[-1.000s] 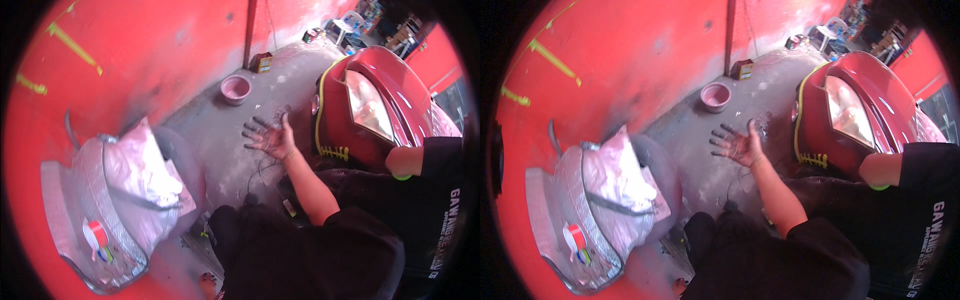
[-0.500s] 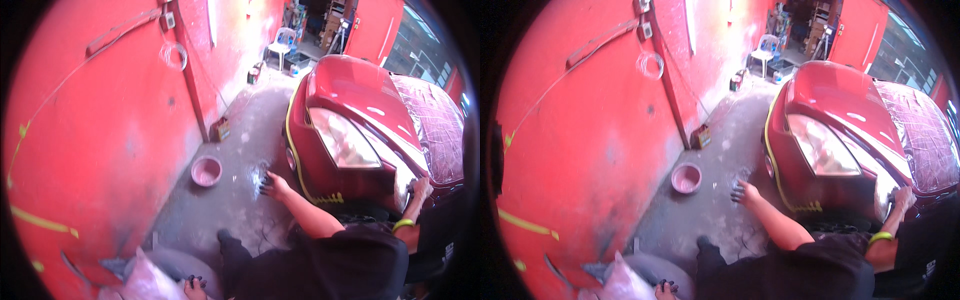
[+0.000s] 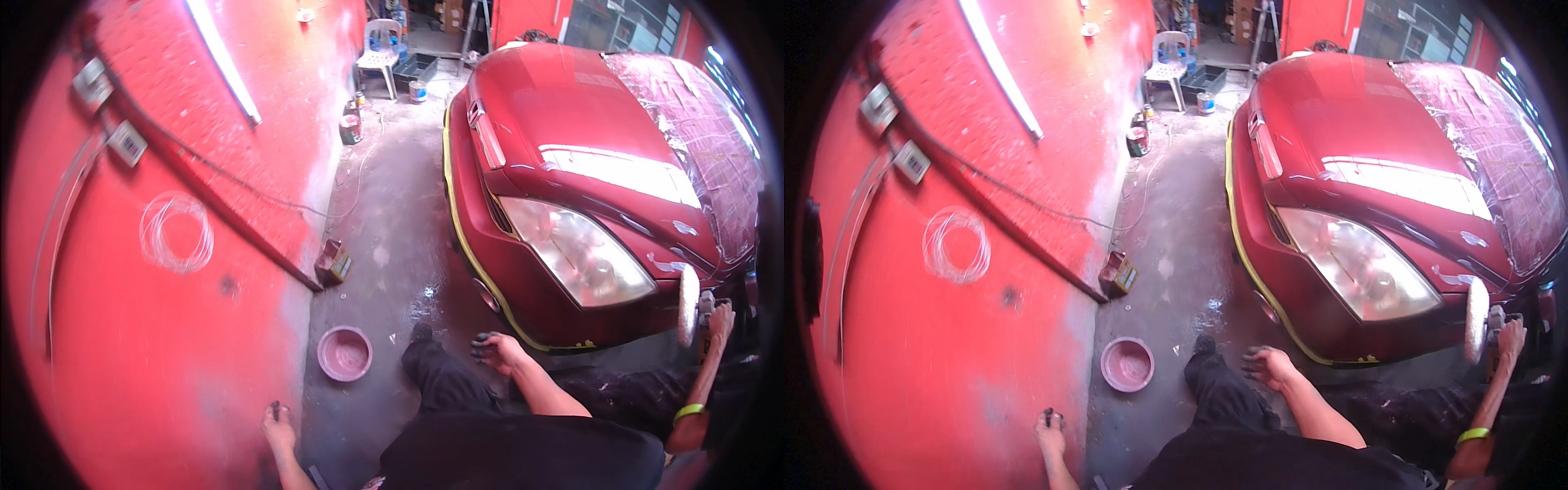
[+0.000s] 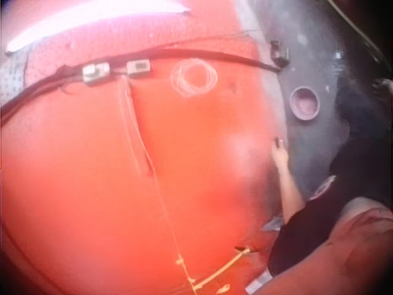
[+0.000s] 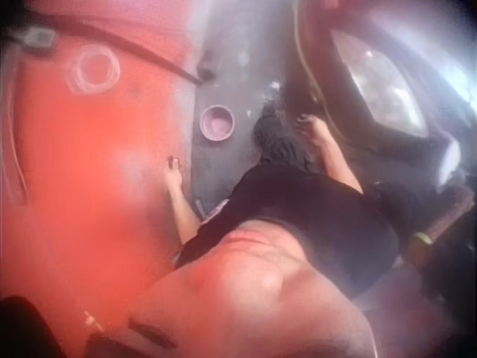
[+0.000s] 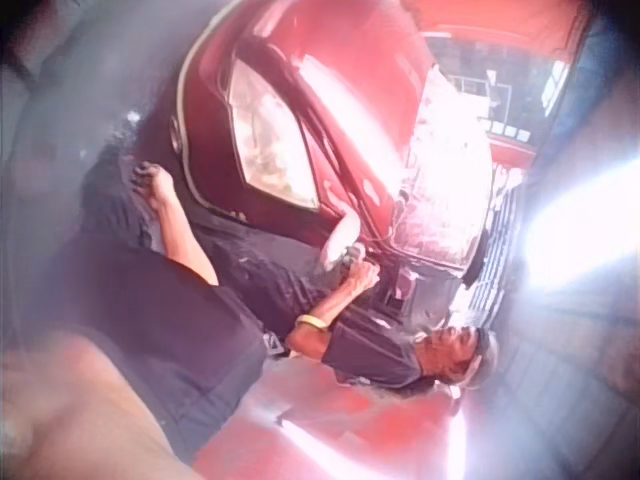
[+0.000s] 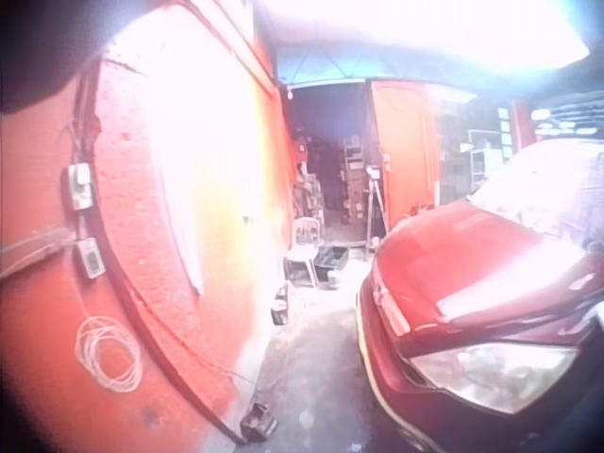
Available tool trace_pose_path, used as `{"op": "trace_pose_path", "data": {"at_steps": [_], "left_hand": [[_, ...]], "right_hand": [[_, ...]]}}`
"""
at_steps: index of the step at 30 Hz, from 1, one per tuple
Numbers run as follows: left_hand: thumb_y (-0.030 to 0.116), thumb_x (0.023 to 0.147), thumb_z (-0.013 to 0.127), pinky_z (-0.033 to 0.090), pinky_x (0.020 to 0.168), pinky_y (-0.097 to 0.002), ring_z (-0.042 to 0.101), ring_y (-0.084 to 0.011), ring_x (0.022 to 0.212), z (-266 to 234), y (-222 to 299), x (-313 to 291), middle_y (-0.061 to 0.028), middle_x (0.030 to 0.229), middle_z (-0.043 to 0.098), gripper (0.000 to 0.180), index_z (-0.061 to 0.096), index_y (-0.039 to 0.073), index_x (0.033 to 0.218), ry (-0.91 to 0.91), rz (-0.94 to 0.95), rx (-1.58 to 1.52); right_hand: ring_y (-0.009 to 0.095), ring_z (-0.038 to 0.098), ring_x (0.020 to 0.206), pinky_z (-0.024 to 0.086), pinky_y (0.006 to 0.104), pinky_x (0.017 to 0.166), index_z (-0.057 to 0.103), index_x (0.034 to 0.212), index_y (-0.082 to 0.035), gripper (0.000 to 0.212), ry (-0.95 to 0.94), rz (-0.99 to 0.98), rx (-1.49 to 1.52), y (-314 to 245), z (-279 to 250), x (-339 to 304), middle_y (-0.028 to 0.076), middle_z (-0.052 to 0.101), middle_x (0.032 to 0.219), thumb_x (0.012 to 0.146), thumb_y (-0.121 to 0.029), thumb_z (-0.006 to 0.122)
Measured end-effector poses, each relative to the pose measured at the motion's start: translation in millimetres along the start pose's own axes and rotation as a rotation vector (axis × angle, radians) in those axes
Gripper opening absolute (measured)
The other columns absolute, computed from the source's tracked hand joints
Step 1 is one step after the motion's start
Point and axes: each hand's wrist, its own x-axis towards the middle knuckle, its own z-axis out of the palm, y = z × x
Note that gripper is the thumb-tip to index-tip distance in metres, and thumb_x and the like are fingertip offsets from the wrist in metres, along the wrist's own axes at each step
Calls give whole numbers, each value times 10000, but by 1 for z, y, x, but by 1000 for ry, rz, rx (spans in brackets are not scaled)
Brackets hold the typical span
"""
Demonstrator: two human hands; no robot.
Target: The person cleans a small cylindrical metal car part using a white cloth and a screwdriver. They wipe the exterior and interior surfaces repeatedly, then use the screwdriver to scrape residue from the part's opening. The person also wipes a caulking gun and their hands before walking away from the work area.
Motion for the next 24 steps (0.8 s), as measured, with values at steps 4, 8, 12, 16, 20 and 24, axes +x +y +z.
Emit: {"op": "trace_pose_path", "data": {"at_steps": [4,8,12,16,20,24], "left_hand": [[161,903,638,479,939,-412,631,-334,1083,63,-129,87,-248,1156,657,404,584,-38,1251,-254,-263,77],[250,926,609,413,1047,-435,541,-352,1235,136,-78,88,-254,1318,568,501,516,-11,1343,-480,-327,499],[253,941,588,429,1026,-452,554,-362,1208,203,-1,161,-238,1308,579,486,513,-6,1346,-552,-440,372],[256,957,566,444,1005,-468,568,-372,1181,271,73,257,-222,1297,589,473,510,-1,1349,-621,-449,372],[260,973,545,460,984,-485,581,-382,1154,328,154,388,-207,1287,600,460,506,3,1353,-691,-351,473],[263,989,524,475,963,-502,594,-392,1127,385,260,597,-191,1276,610,447,503,8,1356,-892,382,1231]], "right_hand": [[299,648,944,545,458,816,558,1123,-9,245,-39,7,-59,-79,86,88,143,632,1070,883,-28,514],[276,647,933,557,434,792,552,1142,-3,237,-70,-38,-220,-191,149,155,134,632,1078,910,-49,533],[222,663,827,561,379,709,571,1105,-17,213,-76,-89,-219,-292,206,233,92,650,980,901,-75,554],[264,669,894,565,400,751,549,1138,3,239,-88,-69,-341,-375,249,316,131,652,1048,917,-84,570],[262,672,899,556,395,767,555,1162,3,255,-23,-102,-316,-454,277,390,131,657,1041,921,-80,569],[253,672,891,549,387,775,573,1146,-3,238,130,-167,-199,-517,286,427,124,664,1030,918,-73,573]]}}
